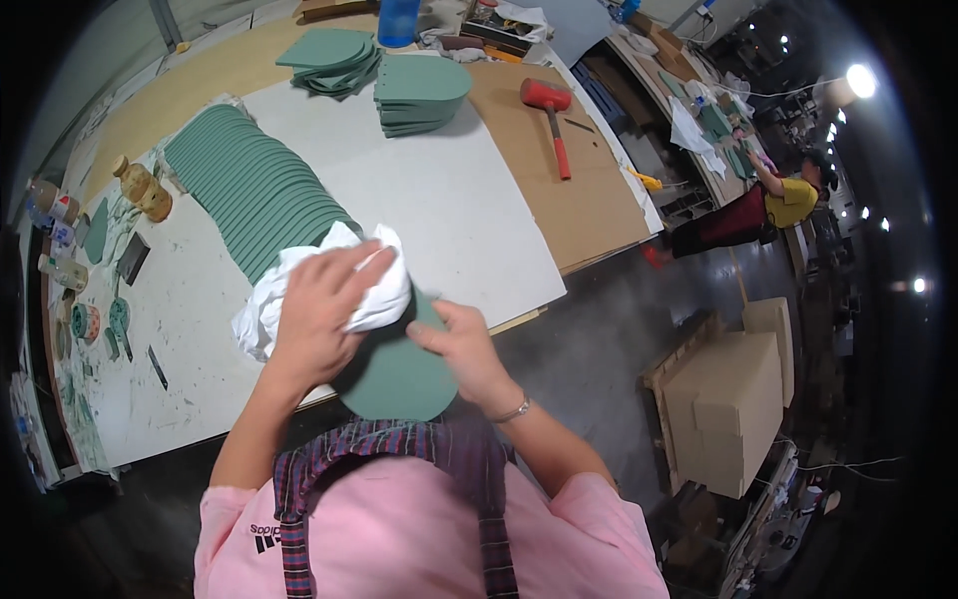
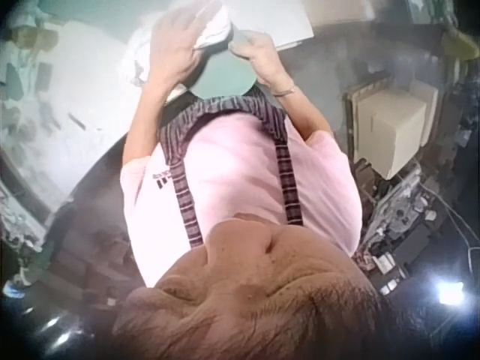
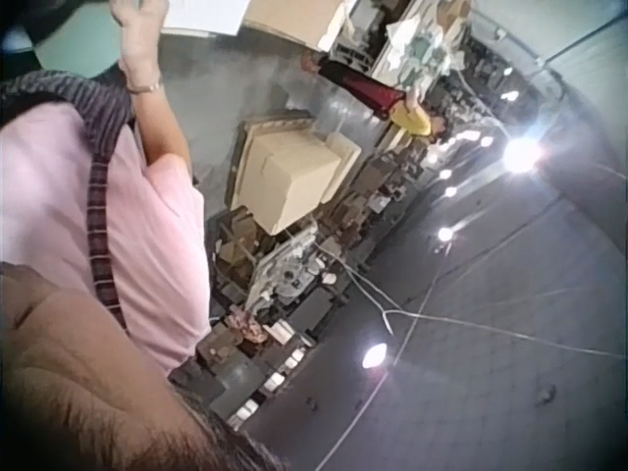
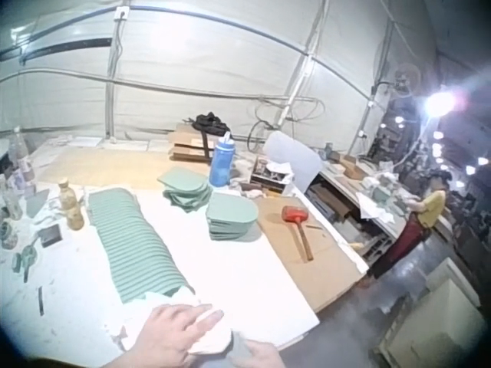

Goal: The person cleans a stack of green curved components using a cloth. They apply a liquid from a bottle onto the cloth several times and wipe the exterior surface and edges of the stacked items, occasionally removing a single piece to wipe it individually.

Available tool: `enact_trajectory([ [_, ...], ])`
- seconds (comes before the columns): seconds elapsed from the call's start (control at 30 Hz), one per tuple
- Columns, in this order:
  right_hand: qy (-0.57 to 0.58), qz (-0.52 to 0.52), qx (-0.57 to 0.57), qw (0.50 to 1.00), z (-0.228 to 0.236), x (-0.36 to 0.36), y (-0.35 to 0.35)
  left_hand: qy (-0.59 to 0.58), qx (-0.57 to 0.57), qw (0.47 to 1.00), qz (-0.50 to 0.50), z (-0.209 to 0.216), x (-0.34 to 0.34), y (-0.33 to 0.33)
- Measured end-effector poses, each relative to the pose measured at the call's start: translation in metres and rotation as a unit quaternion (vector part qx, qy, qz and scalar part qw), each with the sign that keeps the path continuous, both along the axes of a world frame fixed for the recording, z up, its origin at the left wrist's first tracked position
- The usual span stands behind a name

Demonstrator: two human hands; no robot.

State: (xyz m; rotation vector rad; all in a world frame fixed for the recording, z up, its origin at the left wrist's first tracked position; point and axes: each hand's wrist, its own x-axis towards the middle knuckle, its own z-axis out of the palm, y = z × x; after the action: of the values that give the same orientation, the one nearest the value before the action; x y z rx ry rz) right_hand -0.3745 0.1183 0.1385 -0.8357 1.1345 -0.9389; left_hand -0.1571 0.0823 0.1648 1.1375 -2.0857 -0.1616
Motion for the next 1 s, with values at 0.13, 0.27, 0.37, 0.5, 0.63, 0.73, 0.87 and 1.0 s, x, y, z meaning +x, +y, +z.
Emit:
enact_trajectory([
  [0.13,0.007,0.014,-0.009,1.0,0.013,-0.012,-0.003,0.196,0.264,0.941,0.08,-0.036,0.023,-0.013],
  [0.27,-0.035,-0.03,-0.033,0.998,0.009,-0.033,-0.01,0.459,0.247,0.847,0.106,-0.042,0.05,-0.002],
  [0.37,-0.102,-0.11,-0.039,0.988,0.005,-0.025,-0.022,0.613,0.345,0.708,0.069,-0.045,0.041,-0.002],
  [0.5,-0.123,-0.137,-0.045,0.982,0.008,-0.015,-0.04,0.626,0.382,0.677,0.057,-0.041,0.018,-0.007],
  [0.63,-0.119,-0.183,-0.087,0.972,0.019,-0.003,-0.053,0.338,0.183,0.922,0.043,-0.025,-0.009,-0.013],
  [0.73,-0.117,-0.221,-0.12,0.961,0.023,-0.013,-0.059,0.004,-0.002,0.999,-0.049,-0.03,-0.031,0.01],
  [0.87,-0.104,-0.254,-0.141,0.951,0.028,-0.023,-0.065,0.296,0.354,0.886,-0.053,-0.08,-0.011,0.038],
  [1.0,-0.129,-0.242,-0.142,0.951,0.022,-0.02,-0.061,0.588,0.42,0.692,-0.001,-0.056,-0.035,0.017],
])
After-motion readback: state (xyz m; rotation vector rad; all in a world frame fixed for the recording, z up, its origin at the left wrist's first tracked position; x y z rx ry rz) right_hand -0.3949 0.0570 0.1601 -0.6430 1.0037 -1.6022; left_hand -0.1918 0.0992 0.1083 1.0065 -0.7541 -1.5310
